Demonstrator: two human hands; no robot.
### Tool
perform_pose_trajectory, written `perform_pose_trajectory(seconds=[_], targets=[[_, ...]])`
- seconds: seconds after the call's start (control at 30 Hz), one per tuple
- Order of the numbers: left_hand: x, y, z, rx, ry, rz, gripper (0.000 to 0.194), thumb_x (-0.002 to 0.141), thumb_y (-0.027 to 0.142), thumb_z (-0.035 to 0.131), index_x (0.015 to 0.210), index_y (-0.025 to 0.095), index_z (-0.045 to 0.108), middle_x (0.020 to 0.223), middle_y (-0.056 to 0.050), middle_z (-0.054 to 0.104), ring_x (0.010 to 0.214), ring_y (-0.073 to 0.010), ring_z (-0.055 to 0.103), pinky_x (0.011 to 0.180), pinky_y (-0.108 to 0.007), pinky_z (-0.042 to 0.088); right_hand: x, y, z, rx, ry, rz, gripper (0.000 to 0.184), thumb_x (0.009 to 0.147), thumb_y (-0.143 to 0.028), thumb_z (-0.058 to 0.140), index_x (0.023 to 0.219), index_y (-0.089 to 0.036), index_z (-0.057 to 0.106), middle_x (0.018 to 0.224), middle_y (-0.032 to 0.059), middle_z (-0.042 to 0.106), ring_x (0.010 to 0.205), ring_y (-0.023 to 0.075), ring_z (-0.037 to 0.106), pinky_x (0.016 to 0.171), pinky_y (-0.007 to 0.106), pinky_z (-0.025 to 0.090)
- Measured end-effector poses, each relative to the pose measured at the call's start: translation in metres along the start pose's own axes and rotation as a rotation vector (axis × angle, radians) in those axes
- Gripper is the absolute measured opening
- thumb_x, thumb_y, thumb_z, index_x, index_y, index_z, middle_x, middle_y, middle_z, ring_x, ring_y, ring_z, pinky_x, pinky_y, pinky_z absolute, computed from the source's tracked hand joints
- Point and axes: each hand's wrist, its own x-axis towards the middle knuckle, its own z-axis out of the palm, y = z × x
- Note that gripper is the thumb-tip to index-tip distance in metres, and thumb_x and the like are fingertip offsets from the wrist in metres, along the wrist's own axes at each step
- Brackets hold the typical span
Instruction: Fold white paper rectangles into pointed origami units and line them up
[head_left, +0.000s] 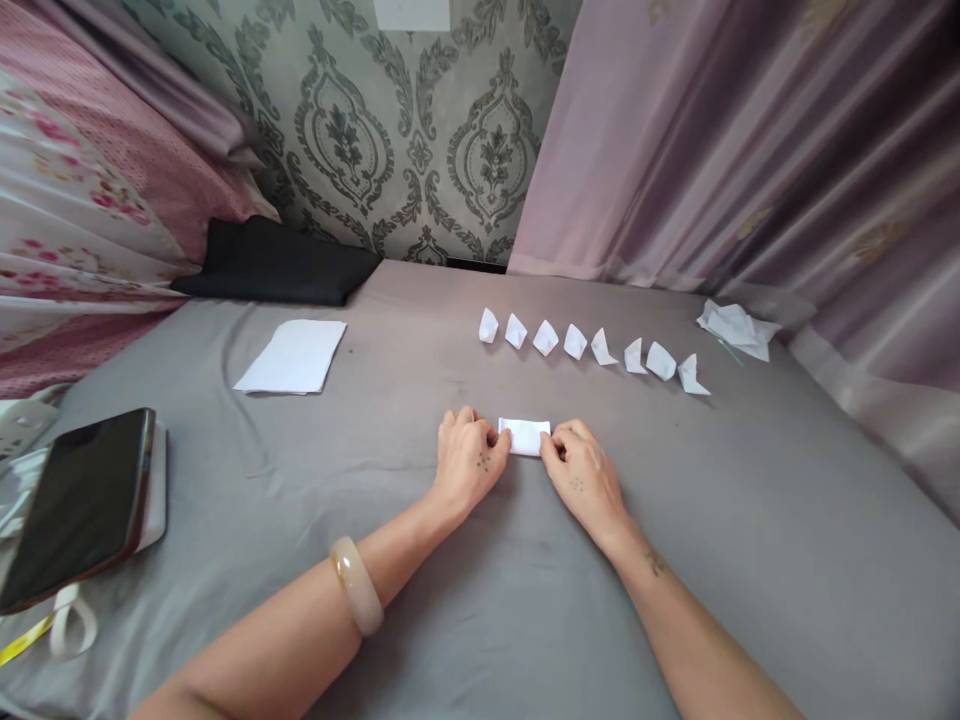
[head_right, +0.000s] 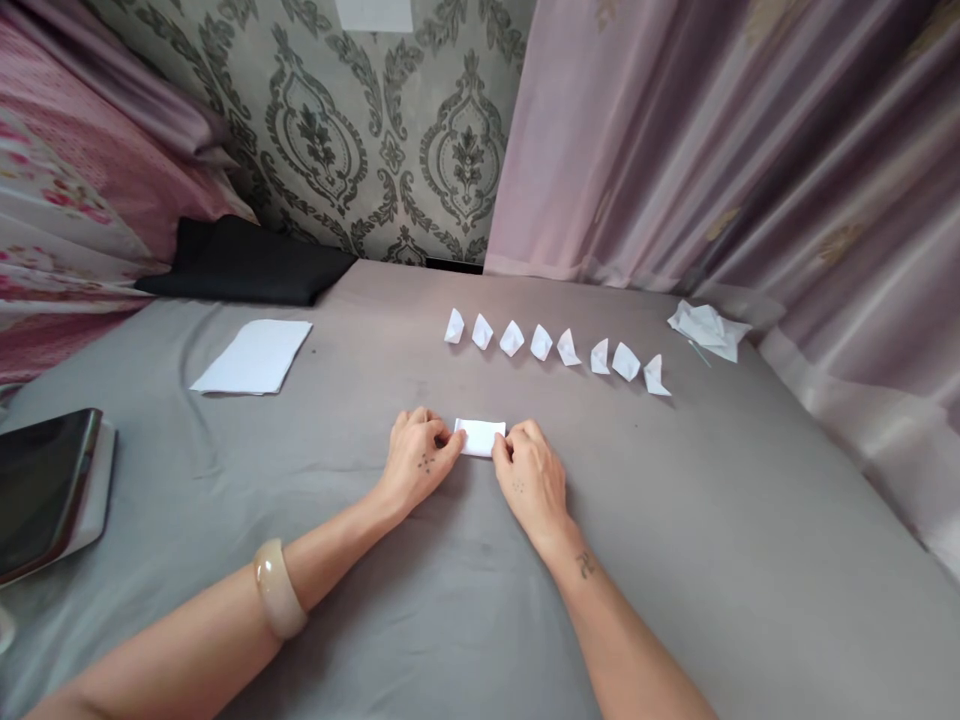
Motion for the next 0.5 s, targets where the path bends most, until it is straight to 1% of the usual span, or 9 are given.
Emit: perform_pose_trajectory(seconds=[0.2,0.5], targets=[[0.0004,0.0044,-0.0045,0.061,0.006,0.034,0.036,0.089,0.030,0.048,0.058,0.017,0.060,0.078,-0.009,0.059,0.076,-0.0226,0.049,0.077,-0.041,0.042,0.0020,-0.0015,-0.0006,-0.028,-0.017,0.015,0.031,0.090,-0.034,0.045,0.063,-0.020,0.049,0.085,0.0022,0.059,0.064,0.0126,0.052,0.058,0.027,0.034],[0.0018,-0.0003,0.0008,0.069,0.017,0.045,0.033,0.088,0.031,0.051,0.060,0.018,0.062,0.078,-0.008,0.059,0.078,-0.0231,0.049,0.076,-0.040,0.041,0.0035,-0.0027,0.0007,-0.074,-0.018,0.019,0.030,0.090,-0.033,0.045,0.064,-0.020,0.052,0.085,0.0032,0.059,0.064,0.0131,0.051,0.056,0.027,0.033]])
